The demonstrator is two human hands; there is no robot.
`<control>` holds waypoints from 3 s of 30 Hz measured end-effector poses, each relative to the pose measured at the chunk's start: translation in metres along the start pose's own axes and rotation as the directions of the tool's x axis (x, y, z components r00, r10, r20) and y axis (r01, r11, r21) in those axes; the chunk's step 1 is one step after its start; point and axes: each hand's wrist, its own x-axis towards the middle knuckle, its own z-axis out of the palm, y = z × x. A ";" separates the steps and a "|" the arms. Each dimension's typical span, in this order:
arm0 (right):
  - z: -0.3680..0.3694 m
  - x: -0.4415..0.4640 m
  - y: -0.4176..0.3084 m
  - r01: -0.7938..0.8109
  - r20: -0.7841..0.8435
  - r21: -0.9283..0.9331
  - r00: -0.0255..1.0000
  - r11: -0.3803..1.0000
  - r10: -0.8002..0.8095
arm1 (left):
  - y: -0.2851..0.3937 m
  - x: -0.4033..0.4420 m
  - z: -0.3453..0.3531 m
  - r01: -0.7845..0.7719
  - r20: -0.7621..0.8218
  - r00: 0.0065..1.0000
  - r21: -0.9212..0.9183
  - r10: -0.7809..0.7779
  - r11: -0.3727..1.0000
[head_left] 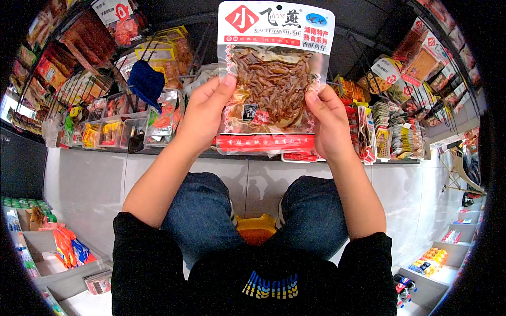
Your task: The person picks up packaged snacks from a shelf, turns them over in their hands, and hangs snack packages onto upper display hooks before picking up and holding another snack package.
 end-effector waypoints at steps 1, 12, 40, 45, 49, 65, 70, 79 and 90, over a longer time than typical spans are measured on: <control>0.000 0.000 0.000 0.018 -0.009 -0.013 1.000 1.000 -0.018 | 0.001 -0.001 0.002 0.000 0.000 1.000 0.000 0.000 1.000; 0.001 0.001 -0.002 -0.042 -0.026 0.001 0.999 0.999 0.042 | -0.007 0.002 -0.001 -0.214 -0.018 0.971 0.384 0.240 0.898; 0.001 0.001 -0.002 -0.008 -0.100 -0.200 0.995 0.980 -0.012 | -0.004 -0.007 -0.001 -0.299 0.023 0.933 0.603 0.359 0.740; -0.012 0.003 0.007 0.027 -0.058 -0.312 0.997 0.950 -0.047 | -0.006 -0.008 0.000 -0.313 0.039 0.927 0.629 0.373 0.712; -0.005 0.001 0.004 0.032 -0.063 -0.321 0.996 0.947 -0.055 | -0.006 -0.007 0.000 -0.299 0.028 0.934 0.613 0.357 0.732; -0.006 0.001 0.003 -0.008 -0.030 -0.122 1.000 0.992 0.004 | -0.008 -0.003 -0.002 -0.303 0.008 0.931 0.576 0.365 0.760; -0.005 0.001 0.003 0.004 -0.054 -0.105 0.999 0.994 -0.009 | -0.010 -0.001 -0.002 -0.342 0.033 0.917 0.582 0.398 0.738; -0.007 0.003 0.004 -0.046 -0.069 -0.132 0.997 0.990 0.037 | -0.012 0.001 -0.003 -0.352 0.048 0.918 0.561 0.395 0.749; -0.006 0.002 0.004 -0.055 -0.080 -0.103 0.996 0.993 0.046 | -0.013 0.001 -0.004 -0.339 0.042 0.921 0.576 0.387 0.744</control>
